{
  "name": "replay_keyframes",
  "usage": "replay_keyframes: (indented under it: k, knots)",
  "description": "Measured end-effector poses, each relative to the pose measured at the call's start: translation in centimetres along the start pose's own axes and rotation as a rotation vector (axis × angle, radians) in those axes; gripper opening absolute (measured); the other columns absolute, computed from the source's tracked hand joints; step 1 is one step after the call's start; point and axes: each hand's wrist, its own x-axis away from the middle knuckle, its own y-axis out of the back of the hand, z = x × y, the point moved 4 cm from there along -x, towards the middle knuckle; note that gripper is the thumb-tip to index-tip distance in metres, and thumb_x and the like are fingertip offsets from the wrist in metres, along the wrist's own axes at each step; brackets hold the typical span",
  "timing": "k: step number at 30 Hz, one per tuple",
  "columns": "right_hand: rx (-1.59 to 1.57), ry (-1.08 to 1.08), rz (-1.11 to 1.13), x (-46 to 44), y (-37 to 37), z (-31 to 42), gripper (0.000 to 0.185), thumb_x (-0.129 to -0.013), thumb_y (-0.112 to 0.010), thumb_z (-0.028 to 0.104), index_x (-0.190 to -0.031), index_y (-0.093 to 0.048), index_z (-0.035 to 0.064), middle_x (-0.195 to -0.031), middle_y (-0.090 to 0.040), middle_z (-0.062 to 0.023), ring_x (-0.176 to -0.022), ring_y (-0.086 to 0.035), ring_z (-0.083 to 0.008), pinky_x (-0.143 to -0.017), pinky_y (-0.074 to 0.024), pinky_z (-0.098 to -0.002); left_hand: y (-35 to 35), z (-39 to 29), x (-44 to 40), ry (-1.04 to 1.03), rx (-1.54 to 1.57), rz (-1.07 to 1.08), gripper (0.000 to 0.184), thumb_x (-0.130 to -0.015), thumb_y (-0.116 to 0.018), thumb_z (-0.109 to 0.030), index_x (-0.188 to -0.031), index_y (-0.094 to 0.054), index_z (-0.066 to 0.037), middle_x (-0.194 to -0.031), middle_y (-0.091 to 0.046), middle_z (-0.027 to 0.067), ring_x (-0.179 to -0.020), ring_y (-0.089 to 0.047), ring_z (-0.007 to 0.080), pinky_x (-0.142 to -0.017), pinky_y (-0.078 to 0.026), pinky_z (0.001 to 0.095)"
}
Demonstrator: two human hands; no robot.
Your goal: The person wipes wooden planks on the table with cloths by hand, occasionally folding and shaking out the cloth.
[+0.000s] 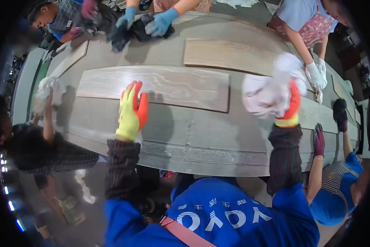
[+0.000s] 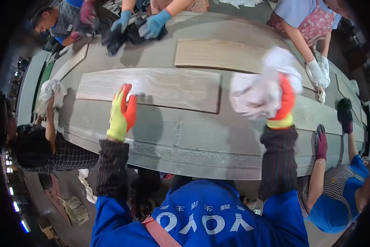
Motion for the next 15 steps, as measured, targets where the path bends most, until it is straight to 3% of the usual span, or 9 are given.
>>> replay_keyframes:
  k: [1, 2, 4, 5, 6, 8, 11, 14, 15]
  knots:
    - [0.45, 0.225, 0.211, -0.3, -5.0, 1.0, 0.04, -0.104, -0.059, 0.018, -0.14, -0.06, 0.0004, -0.136, -0.067, -0.0172, -0.126, -0.065, -0.0305, -0.11, -0.0508, -0.0436, 0.1, 0.8, -1.4, -0.237, -0.453, -0.054, 0.052, -0.103, -0.063, -0.03, -0.144, -0.057, 0.001, -0.138, -0.063, 0.0198, -0.123, -0.062, 0.0324, -0.108, -0.046, 0.0464]
    - [0.68, 0.38, 0.32, -0.8, -10.5, 0.3, 0.04, -0.104, -0.059, 0.018, -0.139, -0.062, 0.0009, -0.136, -0.067, -0.0185, -0.13, -0.063, -0.0294, -0.112, -0.0487, -0.044, -0.1, 2.3, -1.8, -0.247, -0.437, -0.054, 0.052, -0.103, -0.063, -0.03, -0.144, -0.057, 0.001, -0.138, -0.063, 0.0198, -0.123, -0.062, 0.0324, -0.108, -0.046, 0.0464]
    - [1.062, 0.461, 0.41, 1.1, -21.1, -3.2, 0.049, -0.094, -0.068, 0.033, -0.135, -0.064, 0.0069, -0.139, -0.064, -0.0187, -0.131, -0.058, -0.036, -0.113, -0.044, -0.0509, -2.6, 4.8, -2.1, -0.123, -0.486, 0.042, 0.055, -0.102, -0.062, -0.029, -0.148, -0.053, 0.001, -0.147, -0.054, 0.0246, -0.14, -0.046, 0.041, -0.119, -0.03, 0.054]
    - [1.154, 0.448, 0.486, 2.4, -26.4, -4.6, 0.055, -0.089, -0.073, 0.04, -0.134, -0.065, 0.0099, -0.14, -0.062, -0.0187, -0.131, -0.056, -0.0393, -0.113, -0.0417, -0.0543, -3.3, 5.8, -2.2, -0.069, -0.511, 0.088, 0.057, -0.102, -0.062, -0.029, -0.149, -0.051, 0.001, -0.152, -0.05, 0.027, -0.148, -0.038, 0.0453, -0.125, -0.022, 0.0578]
    - [1.166, 0.391, 0.576, 3.4, -31.9, -5.1, 0.06, -0.084, -0.077, 0.048, -0.132, -0.067, 0.0129, -0.141, -0.061, -0.0188, -0.132, -0.054, -0.0427, -0.114, -0.0393, -0.0577, -3.4, 6.9, -3.0, -0.082, -0.499, 0.085, 0.057, -0.102, -0.062, -0.029, -0.149, -0.051, 0.001, -0.152, -0.05, 0.027, -0.148, -0.038, 0.0453, -0.125, -0.022, 0.0578]
    - [1.101, 0.298, 0.657, 5.6, -38.7, -6.6, 0.06, -0.081, -0.079, 0.044, -0.132, -0.067, 0.0135, -0.141, -0.06, -0.0198, -0.13, -0.055, -0.0412, -0.11, -0.0427, -0.0578, -3.4, 7.9, -1.8, -0.128, -0.456, 0.149, 0.061, -0.102, -0.06, -0.033, -0.151, -0.048, 0.001, -0.156, -0.046, 0.027, -0.148, -0.037, 0.0464, -0.124, -0.024, 0.0592]
    - [1.026, 0.437, 0.707, 4.0, -35.3, -8.3, 0.061, -0.079, -0.08, 0.04, -0.132, -0.066, 0.013, -0.14, -0.06, -0.0184, -0.131, -0.056, -0.0388, -0.108, -0.0449, -0.0551, -4.4, 9.1, -3.2, -0.166, -0.439, 0.155, 0.064, -0.103, -0.058, -0.036, -0.152, -0.047, 0.002, -0.157, -0.044, 0.0274, -0.148, -0.037, 0.0473, -0.123, -0.024, 0.0601]
    - [1.107, 0.524, 0.255, 1.8, -21.6, -8.5, 0.03, -0.095, -0.067, 0.012, -0.124, -0.07, 0.0037, -0.119, -0.069, -0.02, -0.108, -0.069, -0.0345, -0.092, -0.0562, -0.0424, -4.9, 11.0, -4.2, -0.173, -0.449, 0.177, 0.064, -0.103, -0.057, -0.038, -0.151, -0.047, 0.004, -0.157, -0.044, 0.0289, -0.147, -0.037, 0.0486, -0.123, -0.024, 0.0609]
    - [0.789, 0.128, 0.074, 1.6, -16.9, -9.5, 0.032, -0.095, -0.065, 0.005, -0.127, -0.069, 0.0028, -0.122, -0.07, -0.0197, -0.113, -0.068, -0.0336, -0.095, -0.0559, -0.0423, -4.9, 11.1, -4.5, -0.163, -0.456, 0.193, 0.064, -0.102, -0.057, -0.037, -0.151, -0.047, 0.004, -0.156, -0.044, 0.0296, -0.147, -0.037, 0.0492, -0.122, -0.024, 0.0616]
